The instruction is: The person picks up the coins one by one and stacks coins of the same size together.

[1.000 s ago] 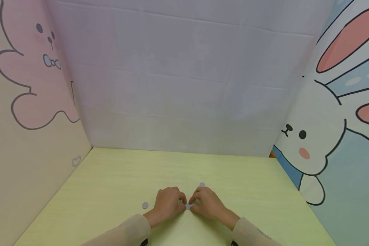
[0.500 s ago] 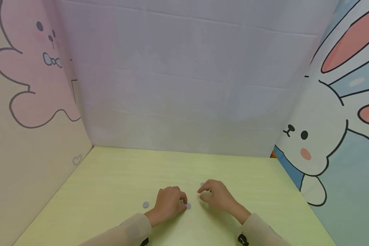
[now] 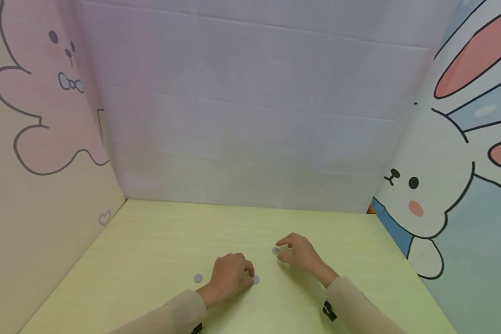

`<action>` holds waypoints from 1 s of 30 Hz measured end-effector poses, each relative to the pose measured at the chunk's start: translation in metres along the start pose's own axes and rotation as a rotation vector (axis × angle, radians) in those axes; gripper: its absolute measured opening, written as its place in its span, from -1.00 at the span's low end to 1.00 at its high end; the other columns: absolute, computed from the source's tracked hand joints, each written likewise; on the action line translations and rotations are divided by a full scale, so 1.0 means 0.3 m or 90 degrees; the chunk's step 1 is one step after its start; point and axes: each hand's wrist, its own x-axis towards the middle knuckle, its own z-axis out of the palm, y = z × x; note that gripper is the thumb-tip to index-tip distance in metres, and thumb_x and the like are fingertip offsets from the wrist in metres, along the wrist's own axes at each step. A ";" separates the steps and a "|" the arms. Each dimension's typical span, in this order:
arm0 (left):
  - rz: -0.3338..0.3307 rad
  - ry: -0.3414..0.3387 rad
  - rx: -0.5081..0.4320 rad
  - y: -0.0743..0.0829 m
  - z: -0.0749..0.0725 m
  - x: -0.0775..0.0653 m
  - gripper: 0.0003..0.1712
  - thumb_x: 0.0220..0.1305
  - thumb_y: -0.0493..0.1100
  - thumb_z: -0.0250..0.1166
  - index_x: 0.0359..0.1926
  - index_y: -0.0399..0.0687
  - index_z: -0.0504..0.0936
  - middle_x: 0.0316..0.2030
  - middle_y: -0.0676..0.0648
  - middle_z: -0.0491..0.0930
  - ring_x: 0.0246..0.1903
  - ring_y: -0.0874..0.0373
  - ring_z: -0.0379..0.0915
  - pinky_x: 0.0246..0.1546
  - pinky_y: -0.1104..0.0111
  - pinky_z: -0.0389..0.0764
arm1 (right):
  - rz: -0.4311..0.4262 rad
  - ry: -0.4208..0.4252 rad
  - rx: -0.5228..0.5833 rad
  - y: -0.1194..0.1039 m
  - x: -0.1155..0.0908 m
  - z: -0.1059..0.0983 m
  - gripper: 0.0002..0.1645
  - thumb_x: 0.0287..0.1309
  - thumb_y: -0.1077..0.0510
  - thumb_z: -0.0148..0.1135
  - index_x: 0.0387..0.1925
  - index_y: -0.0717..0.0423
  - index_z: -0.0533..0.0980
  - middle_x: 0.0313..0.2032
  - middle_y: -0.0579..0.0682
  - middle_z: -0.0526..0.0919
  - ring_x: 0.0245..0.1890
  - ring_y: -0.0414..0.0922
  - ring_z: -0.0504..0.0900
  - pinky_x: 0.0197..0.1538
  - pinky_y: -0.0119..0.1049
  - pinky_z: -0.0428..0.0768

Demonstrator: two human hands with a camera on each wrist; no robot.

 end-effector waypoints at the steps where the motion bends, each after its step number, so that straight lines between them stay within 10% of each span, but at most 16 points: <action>1: 0.000 0.000 0.001 0.001 -0.002 0.001 -0.84 0.06 0.04 0.68 -0.41 0.23 0.84 -0.41 0.15 0.66 -0.40 0.27 0.47 -0.34 0.20 0.55 | 0.007 -0.006 0.000 0.003 0.004 0.002 -0.65 0.16 0.20 0.57 0.00 0.15 0.75 -0.09 0.06 0.72 -0.12 0.02 0.65 -0.10 -0.06 0.65; 30: 0.011 0.008 0.027 0.026 -0.047 0.013 -0.84 0.05 0.04 0.68 -0.44 0.23 0.83 -0.44 0.16 0.65 -0.43 0.29 0.47 -0.40 0.30 0.51 | 0.045 -0.010 0.010 0.010 0.051 0.006 -0.80 0.19 0.12 0.60 -0.16 0.06 0.81 -0.15 -0.02 0.67 -0.14 -0.06 0.61 -0.01 -0.01 0.63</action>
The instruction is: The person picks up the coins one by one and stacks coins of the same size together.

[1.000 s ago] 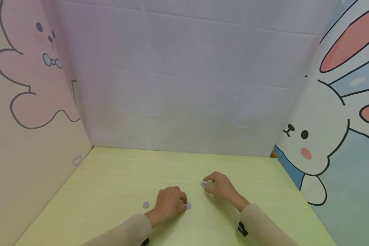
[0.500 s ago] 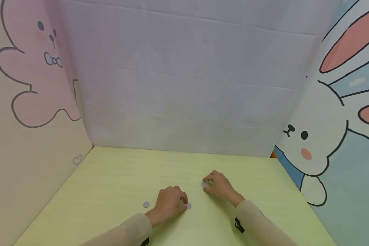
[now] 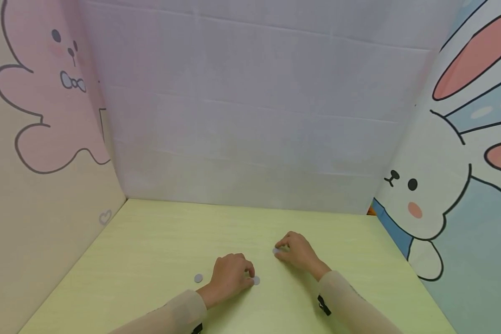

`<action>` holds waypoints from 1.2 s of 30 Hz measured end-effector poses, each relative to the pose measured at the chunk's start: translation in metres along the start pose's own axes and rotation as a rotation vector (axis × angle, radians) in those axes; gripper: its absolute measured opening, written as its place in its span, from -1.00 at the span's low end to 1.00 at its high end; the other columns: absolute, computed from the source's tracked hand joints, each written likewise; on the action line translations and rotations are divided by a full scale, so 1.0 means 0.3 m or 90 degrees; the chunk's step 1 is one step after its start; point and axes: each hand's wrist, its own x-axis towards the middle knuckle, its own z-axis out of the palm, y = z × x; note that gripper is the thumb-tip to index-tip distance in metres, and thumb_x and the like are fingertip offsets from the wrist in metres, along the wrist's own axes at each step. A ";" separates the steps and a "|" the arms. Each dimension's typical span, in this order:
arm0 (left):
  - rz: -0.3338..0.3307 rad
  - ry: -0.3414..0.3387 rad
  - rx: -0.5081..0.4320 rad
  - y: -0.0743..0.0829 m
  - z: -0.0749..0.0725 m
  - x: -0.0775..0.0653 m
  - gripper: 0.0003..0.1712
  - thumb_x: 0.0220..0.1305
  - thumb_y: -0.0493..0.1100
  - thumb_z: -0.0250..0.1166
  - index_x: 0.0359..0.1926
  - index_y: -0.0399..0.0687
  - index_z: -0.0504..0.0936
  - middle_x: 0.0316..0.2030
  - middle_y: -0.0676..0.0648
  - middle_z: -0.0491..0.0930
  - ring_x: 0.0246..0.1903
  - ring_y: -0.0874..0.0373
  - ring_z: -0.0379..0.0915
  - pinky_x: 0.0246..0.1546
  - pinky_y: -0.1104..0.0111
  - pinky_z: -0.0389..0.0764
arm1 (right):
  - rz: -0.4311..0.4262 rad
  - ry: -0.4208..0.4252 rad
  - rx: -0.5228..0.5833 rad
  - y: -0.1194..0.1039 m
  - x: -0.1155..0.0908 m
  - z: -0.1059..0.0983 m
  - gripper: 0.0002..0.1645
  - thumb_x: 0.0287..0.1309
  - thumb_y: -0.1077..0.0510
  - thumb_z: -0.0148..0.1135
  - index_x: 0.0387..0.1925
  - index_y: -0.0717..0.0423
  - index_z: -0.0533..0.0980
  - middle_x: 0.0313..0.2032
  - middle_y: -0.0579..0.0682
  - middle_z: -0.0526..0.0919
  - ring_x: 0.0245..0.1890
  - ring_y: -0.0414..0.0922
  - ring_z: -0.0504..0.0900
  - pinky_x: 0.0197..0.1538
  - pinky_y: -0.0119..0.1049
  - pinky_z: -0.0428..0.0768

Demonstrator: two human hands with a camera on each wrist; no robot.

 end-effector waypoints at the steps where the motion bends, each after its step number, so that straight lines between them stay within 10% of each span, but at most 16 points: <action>1: -0.001 -0.002 -0.001 0.002 -0.002 0.000 -0.84 0.06 0.04 0.68 -0.44 0.23 0.83 -0.44 0.16 0.65 -0.43 0.29 0.46 -0.40 0.30 0.51 | 0.002 0.001 0.000 -0.001 0.000 0.000 -0.81 0.19 0.11 0.60 -0.17 0.06 0.81 -0.15 -0.03 0.67 -0.14 -0.06 0.61 -0.01 0.00 0.63; 36: -0.008 -0.005 -0.019 -0.005 -0.020 -0.003 -0.85 0.05 0.01 0.68 -0.44 0.22 0.83 -0.43 0.17 0.64 -0.42 0.30 0.46 -0.40 0.31 0.49 | -0.058 -0.003 -0.040 -0.003 0.001 0.000 -0.87 0.24 0.10 0.56 -0.23 0.06 0.82 -0.22 -0.10 0.74 -0.19 -0.09 0.67 -0.05 -0.04 0.68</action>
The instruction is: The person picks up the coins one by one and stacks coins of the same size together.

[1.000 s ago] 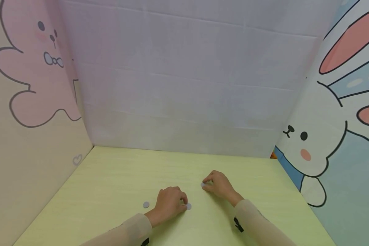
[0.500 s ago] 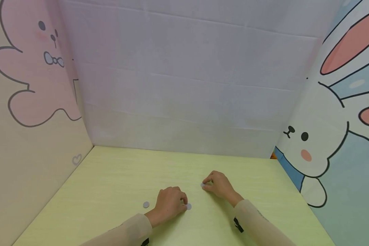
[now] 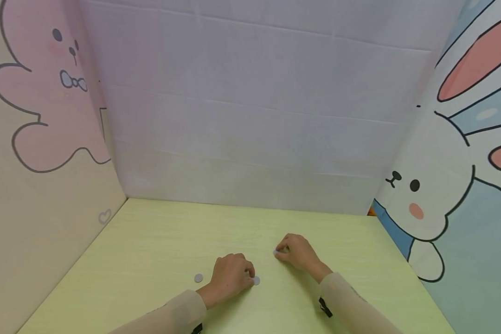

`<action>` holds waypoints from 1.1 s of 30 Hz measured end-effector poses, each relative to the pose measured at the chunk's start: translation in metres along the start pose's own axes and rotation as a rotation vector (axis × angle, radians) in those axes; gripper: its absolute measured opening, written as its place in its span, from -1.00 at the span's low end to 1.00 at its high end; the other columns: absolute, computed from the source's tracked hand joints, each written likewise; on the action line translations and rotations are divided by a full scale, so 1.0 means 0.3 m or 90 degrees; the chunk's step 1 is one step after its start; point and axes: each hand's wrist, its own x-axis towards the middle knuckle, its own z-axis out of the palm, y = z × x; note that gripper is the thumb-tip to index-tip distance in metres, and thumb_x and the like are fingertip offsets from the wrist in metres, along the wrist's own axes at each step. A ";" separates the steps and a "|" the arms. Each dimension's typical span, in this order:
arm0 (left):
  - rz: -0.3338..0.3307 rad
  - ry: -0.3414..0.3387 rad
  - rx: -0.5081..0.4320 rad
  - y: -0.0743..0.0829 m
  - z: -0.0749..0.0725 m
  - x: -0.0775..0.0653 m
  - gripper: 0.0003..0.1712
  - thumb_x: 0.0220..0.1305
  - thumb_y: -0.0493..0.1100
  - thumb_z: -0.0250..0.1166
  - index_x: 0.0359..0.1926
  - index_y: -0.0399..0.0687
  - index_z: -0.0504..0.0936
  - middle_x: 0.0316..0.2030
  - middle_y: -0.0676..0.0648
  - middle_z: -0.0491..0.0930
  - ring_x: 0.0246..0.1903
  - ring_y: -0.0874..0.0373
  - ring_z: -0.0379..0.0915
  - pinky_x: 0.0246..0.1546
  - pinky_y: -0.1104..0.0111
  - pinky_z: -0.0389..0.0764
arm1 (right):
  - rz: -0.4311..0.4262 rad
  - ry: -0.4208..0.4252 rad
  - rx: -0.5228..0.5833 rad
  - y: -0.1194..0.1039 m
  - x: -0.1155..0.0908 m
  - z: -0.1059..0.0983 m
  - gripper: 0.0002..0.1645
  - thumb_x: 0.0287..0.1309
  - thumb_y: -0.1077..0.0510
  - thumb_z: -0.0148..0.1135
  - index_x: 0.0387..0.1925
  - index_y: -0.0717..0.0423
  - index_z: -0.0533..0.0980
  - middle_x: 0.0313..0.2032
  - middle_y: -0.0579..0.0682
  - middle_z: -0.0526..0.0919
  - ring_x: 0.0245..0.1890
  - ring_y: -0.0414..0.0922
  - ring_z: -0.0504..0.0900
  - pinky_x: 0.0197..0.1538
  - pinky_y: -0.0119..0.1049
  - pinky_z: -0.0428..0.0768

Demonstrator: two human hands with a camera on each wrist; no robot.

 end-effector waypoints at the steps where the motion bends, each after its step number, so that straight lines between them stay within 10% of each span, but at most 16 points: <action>1: -0.001 0.000 0.000 0.000 0.000 -0.001 -0.85 0.05 0.01 0.68 -0.44 0.23 0.83 -0.43 0.17 0.64 -0.42 0.30 0.45 -0.40 0.31 0.48 | -0.005 -0.001 -0.003 0.000 -0.002 -0.001 -0.87 0.24 0.09 0.56 -0.24 0.05 0.82 -0.23 -0.11 0.75 -0.20 -0.10 0.68 -0.05 -0.06 0.68; 33: 0.000 -0.008 0.020 0.006 -0.023 0.012 -0.85 0.07 0.04 0.67 -0.42 0.23 0.84 -0.42 0.17 0.65 -0.42 0.29 0.45 -0.40 0.27 0.48 | -0.121 -0.040 0.034 -0.114 -0.087 0.004 -0.89 0.24 0.08 0.56 -0.29 0.03 0.82 -0.32 -0.18 0.77 -0.29 -0.28 0.66 -0.16 -0.35 0.64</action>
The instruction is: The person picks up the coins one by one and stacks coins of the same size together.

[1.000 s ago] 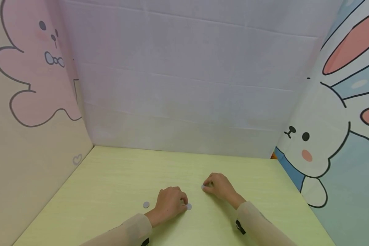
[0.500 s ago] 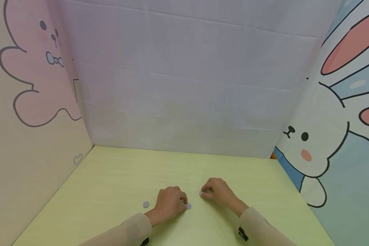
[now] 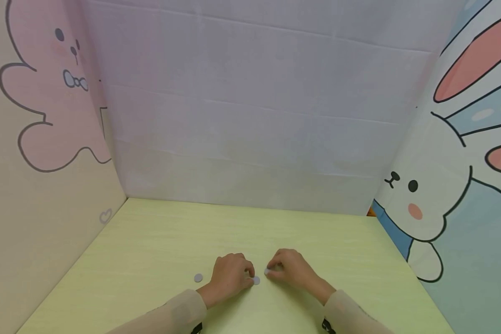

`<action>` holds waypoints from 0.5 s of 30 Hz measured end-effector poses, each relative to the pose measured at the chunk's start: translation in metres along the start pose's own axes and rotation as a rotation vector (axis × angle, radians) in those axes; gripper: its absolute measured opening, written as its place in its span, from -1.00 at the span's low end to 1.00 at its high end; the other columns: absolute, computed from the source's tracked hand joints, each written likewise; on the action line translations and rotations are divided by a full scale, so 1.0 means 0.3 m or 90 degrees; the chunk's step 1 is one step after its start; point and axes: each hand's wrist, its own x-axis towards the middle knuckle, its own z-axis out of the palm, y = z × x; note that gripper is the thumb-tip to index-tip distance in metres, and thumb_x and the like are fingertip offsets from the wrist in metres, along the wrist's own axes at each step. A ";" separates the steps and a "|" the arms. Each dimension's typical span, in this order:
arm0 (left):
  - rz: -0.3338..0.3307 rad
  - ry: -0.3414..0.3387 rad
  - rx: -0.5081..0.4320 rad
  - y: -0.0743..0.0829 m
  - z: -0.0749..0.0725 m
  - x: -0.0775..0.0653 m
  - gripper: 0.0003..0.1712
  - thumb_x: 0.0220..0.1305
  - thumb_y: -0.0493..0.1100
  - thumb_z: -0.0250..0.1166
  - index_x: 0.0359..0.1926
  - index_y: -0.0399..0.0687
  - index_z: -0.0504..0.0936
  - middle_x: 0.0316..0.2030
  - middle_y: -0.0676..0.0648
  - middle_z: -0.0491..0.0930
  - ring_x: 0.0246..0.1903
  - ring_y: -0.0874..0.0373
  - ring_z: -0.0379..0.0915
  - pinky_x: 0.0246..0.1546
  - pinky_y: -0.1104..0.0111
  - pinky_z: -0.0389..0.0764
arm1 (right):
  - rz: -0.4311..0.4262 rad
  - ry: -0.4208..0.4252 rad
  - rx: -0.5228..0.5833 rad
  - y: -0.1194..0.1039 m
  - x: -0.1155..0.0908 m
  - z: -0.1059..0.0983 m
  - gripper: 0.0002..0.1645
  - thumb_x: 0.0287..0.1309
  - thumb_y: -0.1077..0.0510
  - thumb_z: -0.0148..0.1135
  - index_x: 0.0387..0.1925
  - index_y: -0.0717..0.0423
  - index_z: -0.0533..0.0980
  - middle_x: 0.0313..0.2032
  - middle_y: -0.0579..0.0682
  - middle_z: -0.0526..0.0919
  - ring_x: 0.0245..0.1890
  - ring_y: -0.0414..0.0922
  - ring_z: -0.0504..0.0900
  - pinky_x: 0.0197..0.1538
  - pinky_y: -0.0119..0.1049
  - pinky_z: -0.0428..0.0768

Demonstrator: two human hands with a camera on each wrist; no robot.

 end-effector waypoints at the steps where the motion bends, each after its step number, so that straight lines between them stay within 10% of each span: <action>1: 0.001 0.000 0.001 0.000 0.001 0.000 -0.85 0.07 0.04 0.67 -0.42 0.23 0.84 -0.43 0.17 0.64 -0.43 0.29 0.45 -0.40 0.27 0.48 | -0.005 -0.001 0.002 -0.005 0.001 0.002 -0.89 0.23 0.09 0.56 -0.29 0.04 0.82 -0.32 -0.17 0.77 -0.29 -0.29 0.66 -0.16 -0.35 0.65; 15: 0.008 0.012 0.005 -0.004 0.006 -0.001 -0.84 0.05 0.05 0.69 -0.42 0.22 0.85 -0.46 0.16 0.64 -0.48 0.33 0.40 -0.46 0.37 0.43 | -0.052 -0.013 -0.007 -0.060 0.008 0.024 -0.90 0.20 0.14 0.59 -0.30 0.08 0.82 -0.31 -0.13 0.79 -0.27 -0.23 0.70 -0.13 -0.35 0.67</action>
